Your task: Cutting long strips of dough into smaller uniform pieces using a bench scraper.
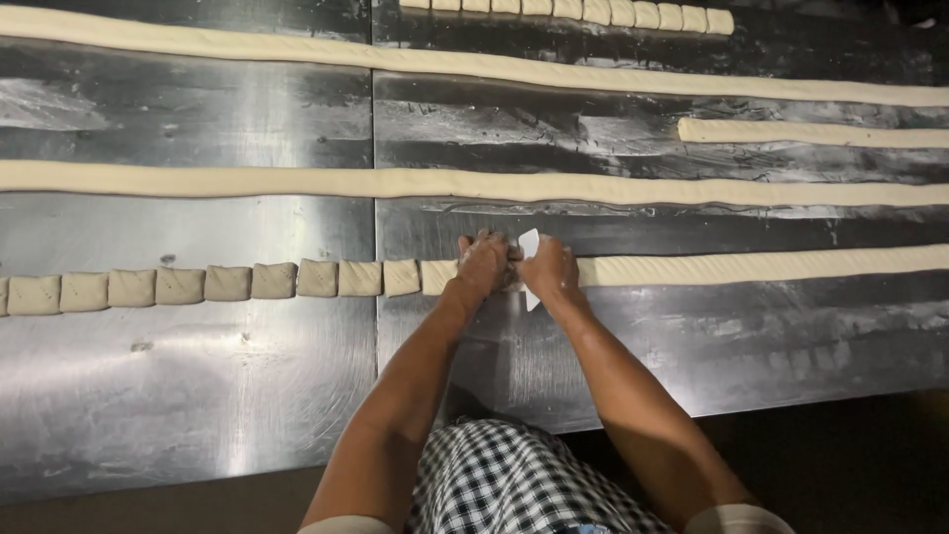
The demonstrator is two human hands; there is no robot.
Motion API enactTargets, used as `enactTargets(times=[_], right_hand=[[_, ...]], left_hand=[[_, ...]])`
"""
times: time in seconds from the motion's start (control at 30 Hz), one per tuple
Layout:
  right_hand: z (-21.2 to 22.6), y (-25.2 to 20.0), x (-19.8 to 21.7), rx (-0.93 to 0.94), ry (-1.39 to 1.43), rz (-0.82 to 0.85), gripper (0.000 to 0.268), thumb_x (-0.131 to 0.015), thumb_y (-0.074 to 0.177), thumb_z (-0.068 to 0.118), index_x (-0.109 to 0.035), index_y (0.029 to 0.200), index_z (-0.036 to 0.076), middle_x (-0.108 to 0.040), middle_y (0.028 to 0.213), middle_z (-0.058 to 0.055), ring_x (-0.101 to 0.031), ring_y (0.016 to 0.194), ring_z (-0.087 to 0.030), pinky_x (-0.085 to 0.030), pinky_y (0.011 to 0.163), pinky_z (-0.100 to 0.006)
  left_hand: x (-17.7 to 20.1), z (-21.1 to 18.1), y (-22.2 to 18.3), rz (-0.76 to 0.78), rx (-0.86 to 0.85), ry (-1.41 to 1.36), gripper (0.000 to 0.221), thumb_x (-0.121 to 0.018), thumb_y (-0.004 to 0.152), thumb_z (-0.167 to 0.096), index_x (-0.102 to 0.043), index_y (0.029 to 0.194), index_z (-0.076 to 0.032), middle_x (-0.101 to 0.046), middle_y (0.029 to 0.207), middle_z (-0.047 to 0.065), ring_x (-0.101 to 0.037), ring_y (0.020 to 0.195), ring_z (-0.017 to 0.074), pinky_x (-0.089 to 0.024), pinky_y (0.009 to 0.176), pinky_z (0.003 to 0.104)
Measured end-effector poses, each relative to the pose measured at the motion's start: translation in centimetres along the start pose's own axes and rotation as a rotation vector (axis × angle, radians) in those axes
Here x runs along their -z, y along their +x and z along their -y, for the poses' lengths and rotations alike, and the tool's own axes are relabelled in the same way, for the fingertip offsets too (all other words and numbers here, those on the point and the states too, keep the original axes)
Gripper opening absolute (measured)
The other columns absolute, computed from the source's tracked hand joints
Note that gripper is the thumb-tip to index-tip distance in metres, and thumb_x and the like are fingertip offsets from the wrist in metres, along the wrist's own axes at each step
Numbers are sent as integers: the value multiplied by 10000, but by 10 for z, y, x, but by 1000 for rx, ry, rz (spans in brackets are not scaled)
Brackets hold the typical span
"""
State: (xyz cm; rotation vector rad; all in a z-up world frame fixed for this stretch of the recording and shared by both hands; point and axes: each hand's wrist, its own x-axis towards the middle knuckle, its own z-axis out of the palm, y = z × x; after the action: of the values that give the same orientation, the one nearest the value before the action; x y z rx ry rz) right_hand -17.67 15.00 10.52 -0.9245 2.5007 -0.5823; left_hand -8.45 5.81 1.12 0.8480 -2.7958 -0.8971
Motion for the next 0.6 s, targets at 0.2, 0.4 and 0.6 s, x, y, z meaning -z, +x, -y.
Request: enactTargets(times=[0.2,0.4,0.6], right_hand=[[-43,17,-50,97,-154,-92,251,-722,742,112,-738,956,-17,-725,1013,-283,-705,990,-462,-554,888,-532],[-28,31,-38,62,-120,-100,268,-689,781,137,-735,994,-20,-709,1086,-307,-668,1059,-495,-534,938,-544],[-17,44,-36,14,-137,-40,284,-691,779,166,-740,980,-28,-710,1075,-302,-701,1057,-458,-564,942,-502]], left_hand=[[-40,21,4,-133,-81,46,254,-742,800,-231,-806,1042,-276,-656,1221,69,-524,1277,346,-360,982,615],[11,-9,-8,-56,-52,-19,251,-766,760,-282,-807,1008,-264,-668,1158,72,-535,1193,365,-343,952,623],[-49,27,11,-89,-6,48,221,-767,880,-300,-760,1035,-142,-670,1201,45,-572,1238,280,-383,1037,551]])
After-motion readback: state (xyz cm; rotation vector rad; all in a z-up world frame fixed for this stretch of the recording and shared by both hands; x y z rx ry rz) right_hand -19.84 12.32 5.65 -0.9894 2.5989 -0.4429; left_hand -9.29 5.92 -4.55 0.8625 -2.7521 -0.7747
